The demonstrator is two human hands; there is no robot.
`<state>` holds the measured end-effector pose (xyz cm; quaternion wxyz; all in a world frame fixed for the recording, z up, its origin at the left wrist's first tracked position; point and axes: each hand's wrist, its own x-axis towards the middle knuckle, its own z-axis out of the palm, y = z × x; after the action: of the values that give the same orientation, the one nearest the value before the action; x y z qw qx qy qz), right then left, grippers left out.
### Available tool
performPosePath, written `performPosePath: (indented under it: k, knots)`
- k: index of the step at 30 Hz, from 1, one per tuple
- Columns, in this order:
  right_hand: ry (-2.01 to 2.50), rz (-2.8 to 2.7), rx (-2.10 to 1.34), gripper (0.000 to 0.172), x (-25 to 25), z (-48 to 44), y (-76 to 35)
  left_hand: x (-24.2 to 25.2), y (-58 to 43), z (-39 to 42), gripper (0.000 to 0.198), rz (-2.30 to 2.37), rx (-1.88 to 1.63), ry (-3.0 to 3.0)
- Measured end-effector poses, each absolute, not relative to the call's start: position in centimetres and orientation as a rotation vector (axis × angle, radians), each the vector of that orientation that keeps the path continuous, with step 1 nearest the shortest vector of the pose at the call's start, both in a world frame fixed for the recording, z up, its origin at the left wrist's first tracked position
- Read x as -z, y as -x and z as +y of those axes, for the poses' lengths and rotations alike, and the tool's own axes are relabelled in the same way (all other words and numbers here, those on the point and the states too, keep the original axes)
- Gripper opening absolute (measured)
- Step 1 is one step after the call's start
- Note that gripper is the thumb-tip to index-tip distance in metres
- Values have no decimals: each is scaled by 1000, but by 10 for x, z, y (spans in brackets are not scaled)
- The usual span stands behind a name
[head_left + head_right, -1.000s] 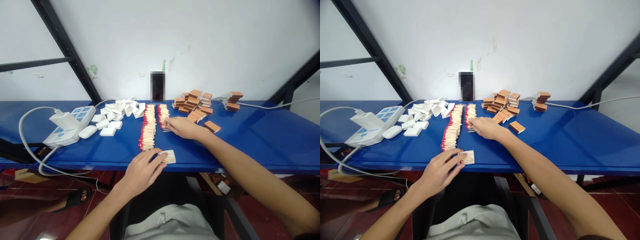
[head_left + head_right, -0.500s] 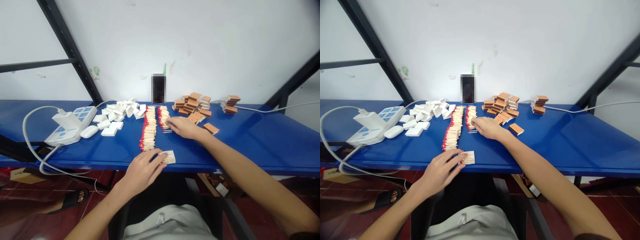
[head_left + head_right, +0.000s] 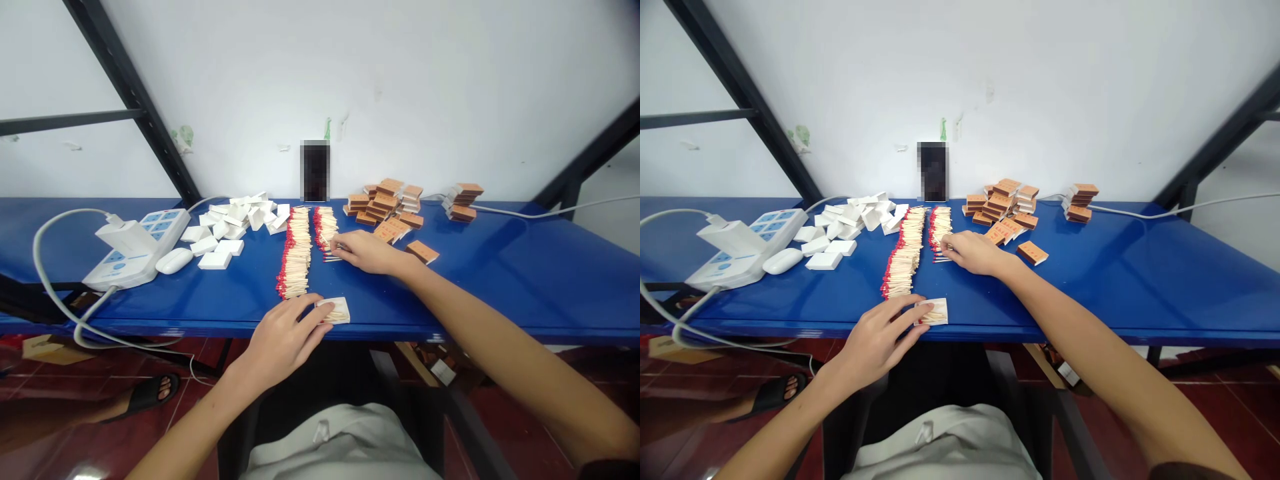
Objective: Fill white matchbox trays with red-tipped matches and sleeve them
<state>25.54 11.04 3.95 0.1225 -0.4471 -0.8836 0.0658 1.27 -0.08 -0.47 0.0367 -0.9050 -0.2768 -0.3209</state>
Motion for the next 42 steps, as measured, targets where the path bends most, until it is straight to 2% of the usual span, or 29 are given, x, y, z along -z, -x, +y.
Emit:
performPosePath:
  k: [7, 17, 26, 42]
  knots:
    - [1239, -2593, -351, 15, -51, 98, -252, 4, -12, -1, 25, -843, 995, 2775]
    - [1272, -2499, -134, 22, -28, 119, -256, 5, -11, -1, 26, -840, 999, 2768]
    - [1311, -2491, -105, 23, -27, 120, -256, 4, -12, -1, 24, -853, 990, 2776]
    - [1270, -2520, -338, 17, -46, 102, -250, 4, -12, -2, 24, -858, 987, 2769]
